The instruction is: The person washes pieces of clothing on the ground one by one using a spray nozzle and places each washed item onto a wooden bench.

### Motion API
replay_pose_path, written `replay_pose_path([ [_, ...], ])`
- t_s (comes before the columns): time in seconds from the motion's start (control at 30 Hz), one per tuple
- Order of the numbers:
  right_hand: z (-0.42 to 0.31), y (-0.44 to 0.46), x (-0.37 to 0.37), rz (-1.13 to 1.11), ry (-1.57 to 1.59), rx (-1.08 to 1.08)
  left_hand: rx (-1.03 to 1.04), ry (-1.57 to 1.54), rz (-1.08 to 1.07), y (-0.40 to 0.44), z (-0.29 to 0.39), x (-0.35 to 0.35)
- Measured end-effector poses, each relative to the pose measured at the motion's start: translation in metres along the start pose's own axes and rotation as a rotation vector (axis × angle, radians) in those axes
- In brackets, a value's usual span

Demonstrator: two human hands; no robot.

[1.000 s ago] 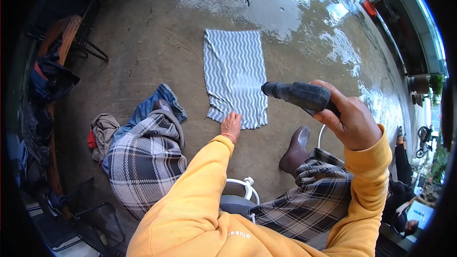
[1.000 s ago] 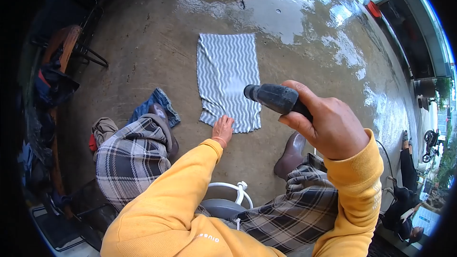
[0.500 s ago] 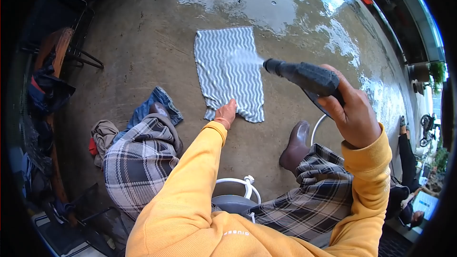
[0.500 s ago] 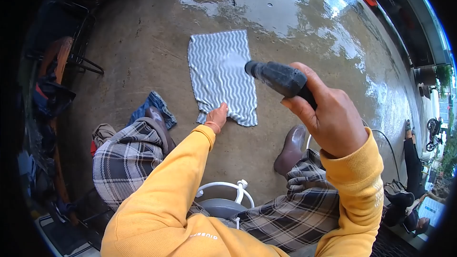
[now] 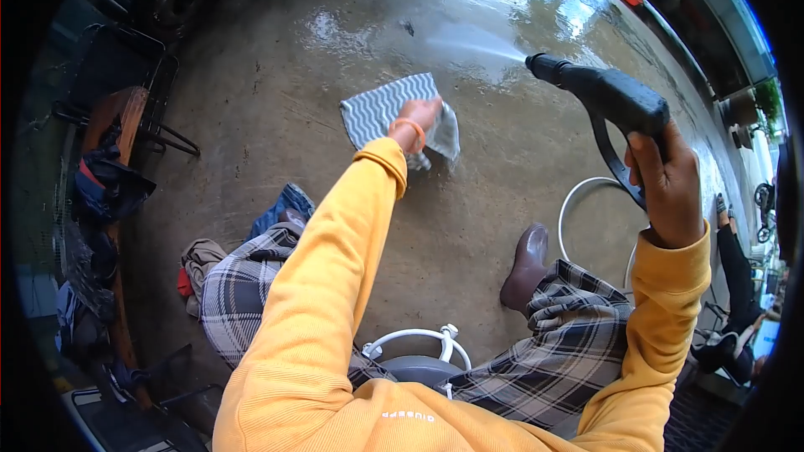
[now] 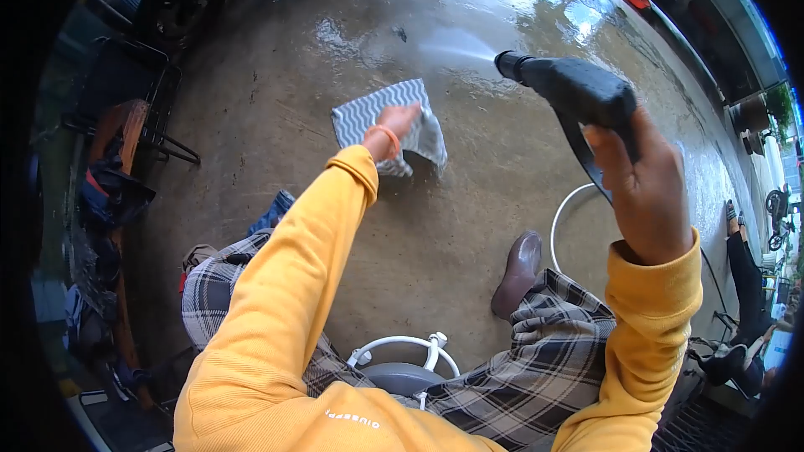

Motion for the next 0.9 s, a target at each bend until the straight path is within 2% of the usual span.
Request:
replay_pose_path([
  [0.07, 0.013, -0.009, -0.02, 0.131, 0.039, 0.011, 0.071, -0.271, 0.236, 0.017, 0.053, -0.067],
  [0.1, 0.012, -0.013, -0.026, 0.171, 0.079, 0.06, 0.12, -0.502, 0.282, 0.005, 0.079, -0.099],
  [0.17, 0.014, -0.022, -0.036, 0.204, 0.067, 0.047, 0.196, -0.966, 0.189, 0.02, 0.1, -0.139],
  [0.2, 0.015, -0.026, -0.042, 0.237, 0.053, 0.038, 0.203, -0.967, 0.192, 0.004, 0.116, -0.151],
  [0.27, 0.008, -0.036, -0.047, 0.251, 0.044, 0.02, 0.393, -1.501, 0.207, -0.051, 0.133, -0.171],
  [0.3, 0.004, -0.04, -0.048, 0.252, 0.005, 0.007, 0.47, -1.549, 0.127, -0.067, 0.121, -0.169],
  [0.33, -0.001, -0.043, -0.049, 0.251, -0.034, -0.006, 0.537, -1.623, 0.196, -0.086, 0.106, -0.162],
  [0.37, -0.01, -0.046, -0.048, 0.284, -0.018, -0.006, 0.423, -1.74, 0.355, -0.111, 0.09, -0.149],
  [0.4, -0.013, -0.05, -0.043, 0.271, -0.02, -0.008, 0.429, -1.801, 0.267, -0.099, 0.037, -0.12],
  [0.43, -0.019, -0.053, -0.038, 0.24, -0.035, -0.049, 0.303, -1.904, 0.404, -0.097, -0.01, -0.085],
  [0.47, -0.026, -0.056, -0.031, 0.209, -0.051, -0.09, 0.154, -1.936, 0.407, -0.084, -0.071, -0.034],
  [0.5, -0.035, -0.057, -0.023, 0.109, -0.035, -0.072, -0.079, -2.003, 0.49, -0.082, -0.123, 0.018],
  [0.57, -0.06, -0.053, 0.008, -0.063, -0.102, -0.165, -0.674, -1.884, 0.761, -0.095, -0.216, 0.112],
  [0.63, -0.075, -0.051, 0.041, -0.239, -0.071, -0.132, -1.104, -1.577, 0.716, -0.132, -0.243, 0.145],
  [0.67, -0.077, -0.051, 0.055, -0.316, -0.072, -0.11, -1.123, -1.585, 0.714, -0.142, -0.248, 0.155],
  [0.73, -0.077, -0.05, 0.08, -0.47, -0.114, -0.069, -0.982, -1.471, 0.427, -0.144, -0.256, 0.173],
  [0.8, -0.071, -0.051, 0.096, -0.6, -0.132, -0.013, -0.92, -1.37, 0.357, -0.151, -0.24, 0.18],
  [0.9, -0.066, -0.047, 0.109, -0.672, -0.164, -0.004, -0.964, -1.323, 0.279, -0.148, -0.236, 0.19],
])
Point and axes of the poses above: each hand's wrist, its own y-axis towards the middle knuckle, its own x-axis out of the palm, z = x × y, the point moved 7 cm from there along y, towards the middle knuckle, and after that the axes turned 2 degrees about -x, right-handed, at the moved point
